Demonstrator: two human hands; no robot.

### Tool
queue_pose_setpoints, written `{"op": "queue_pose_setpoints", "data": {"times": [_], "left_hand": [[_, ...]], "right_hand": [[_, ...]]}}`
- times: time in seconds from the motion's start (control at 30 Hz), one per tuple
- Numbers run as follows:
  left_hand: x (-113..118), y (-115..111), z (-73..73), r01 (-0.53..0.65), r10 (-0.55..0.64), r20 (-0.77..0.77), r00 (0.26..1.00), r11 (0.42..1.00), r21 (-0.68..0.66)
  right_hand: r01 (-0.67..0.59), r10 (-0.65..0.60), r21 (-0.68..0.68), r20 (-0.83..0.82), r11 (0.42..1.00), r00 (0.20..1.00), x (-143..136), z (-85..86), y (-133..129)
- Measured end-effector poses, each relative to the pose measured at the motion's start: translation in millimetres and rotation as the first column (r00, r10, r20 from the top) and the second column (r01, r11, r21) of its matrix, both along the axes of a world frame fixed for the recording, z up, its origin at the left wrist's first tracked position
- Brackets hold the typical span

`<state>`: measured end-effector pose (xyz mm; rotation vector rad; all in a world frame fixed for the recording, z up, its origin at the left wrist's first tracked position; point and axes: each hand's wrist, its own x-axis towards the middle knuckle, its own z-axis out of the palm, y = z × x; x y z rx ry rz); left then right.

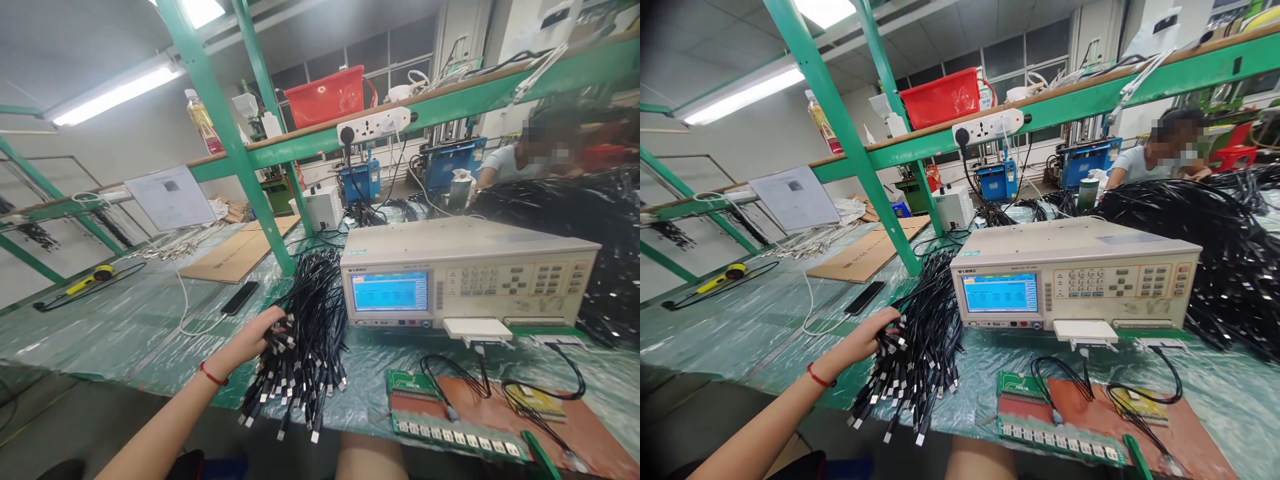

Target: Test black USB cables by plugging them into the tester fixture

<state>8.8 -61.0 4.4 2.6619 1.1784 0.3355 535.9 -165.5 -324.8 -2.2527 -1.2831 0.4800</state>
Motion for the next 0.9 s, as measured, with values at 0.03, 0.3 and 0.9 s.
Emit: {"op": "queue_pose_setpoints", "data": {"times": [0.03,0.3,0.9], "left_hand": [[0,2,3.7,-0.028,0.027,0.048,0.999,0.999,0.02],[3,4,6.0,0.014,-0.008,0.056,0.998,0.995,-0.101],[20,1,-3.0,0.15,-0.175,-0.087,0.981,0.959,-0.24]], "right_hand": [[0.003,-0.003,0.001,0.001,1.0,1.0,1,-1.0,1],[-0.002,0.002,-0.011,-0.001,1.0,1.0,0,-7.7,12],[-0.001,-0.001,-0.036,-0.035,0.999,0.999,1,-7.9,3]]}}
